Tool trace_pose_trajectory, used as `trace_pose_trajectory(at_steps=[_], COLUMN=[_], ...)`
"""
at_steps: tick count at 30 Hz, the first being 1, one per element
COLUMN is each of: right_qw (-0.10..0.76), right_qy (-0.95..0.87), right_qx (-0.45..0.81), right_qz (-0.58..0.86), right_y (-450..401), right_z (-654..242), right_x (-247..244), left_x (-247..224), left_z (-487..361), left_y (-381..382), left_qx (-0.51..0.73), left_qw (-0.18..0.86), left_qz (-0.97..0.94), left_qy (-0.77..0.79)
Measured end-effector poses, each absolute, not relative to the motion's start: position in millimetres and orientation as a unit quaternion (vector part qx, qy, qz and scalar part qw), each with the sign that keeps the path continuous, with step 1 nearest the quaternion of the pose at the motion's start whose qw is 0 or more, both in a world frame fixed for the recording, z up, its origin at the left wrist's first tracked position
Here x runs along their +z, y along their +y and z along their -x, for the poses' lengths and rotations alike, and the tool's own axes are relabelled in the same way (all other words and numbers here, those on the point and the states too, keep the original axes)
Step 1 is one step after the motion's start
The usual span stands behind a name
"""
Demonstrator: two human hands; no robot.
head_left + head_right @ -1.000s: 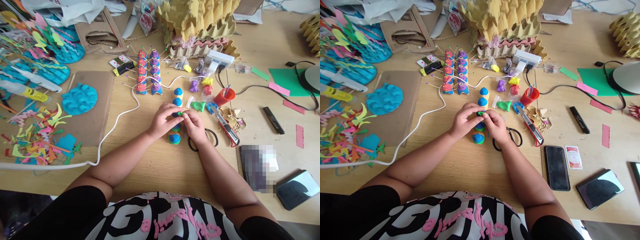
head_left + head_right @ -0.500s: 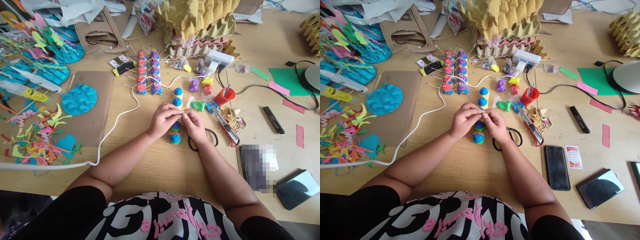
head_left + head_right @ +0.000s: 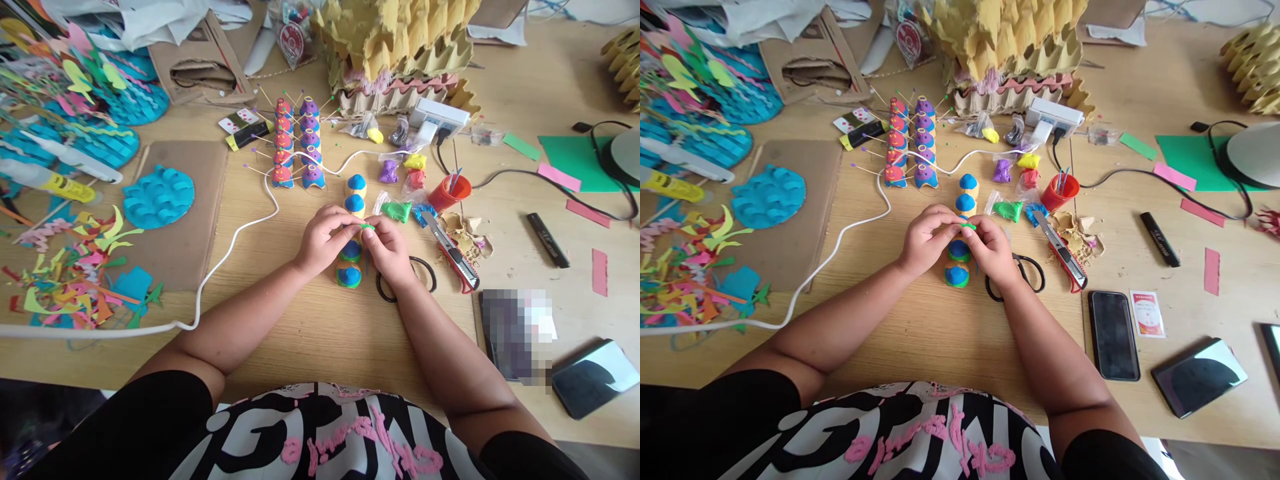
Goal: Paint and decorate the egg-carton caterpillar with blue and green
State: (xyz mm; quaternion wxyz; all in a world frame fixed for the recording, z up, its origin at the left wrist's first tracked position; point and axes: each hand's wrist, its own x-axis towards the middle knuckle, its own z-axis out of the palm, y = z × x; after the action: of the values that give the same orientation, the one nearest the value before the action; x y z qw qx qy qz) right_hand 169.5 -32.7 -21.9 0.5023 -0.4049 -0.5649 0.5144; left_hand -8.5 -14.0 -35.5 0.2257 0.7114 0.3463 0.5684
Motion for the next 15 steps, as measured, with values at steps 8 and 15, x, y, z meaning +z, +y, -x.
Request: trace_pose_trajectory(at_steps=[8,15], right_qw=[0.514,0.524], right_qy=[-0.550,-0.546], right_qx=[0.511,0.471], right_qz=[0.414,0.453], right_y=[-34.3,-34.1], right_z=[-170.8,-170.4], right_x=[-18.1,-13.1], left_x=[-33.1,-33.2], left_z=[11.3,9.9], left_y=[-18.1,-17.9], left_qx=[0.556,0.591], left_qw=[0.278,0.287], left_qz=[-0.701,-0.649], left_qy=[0.349,0.383])
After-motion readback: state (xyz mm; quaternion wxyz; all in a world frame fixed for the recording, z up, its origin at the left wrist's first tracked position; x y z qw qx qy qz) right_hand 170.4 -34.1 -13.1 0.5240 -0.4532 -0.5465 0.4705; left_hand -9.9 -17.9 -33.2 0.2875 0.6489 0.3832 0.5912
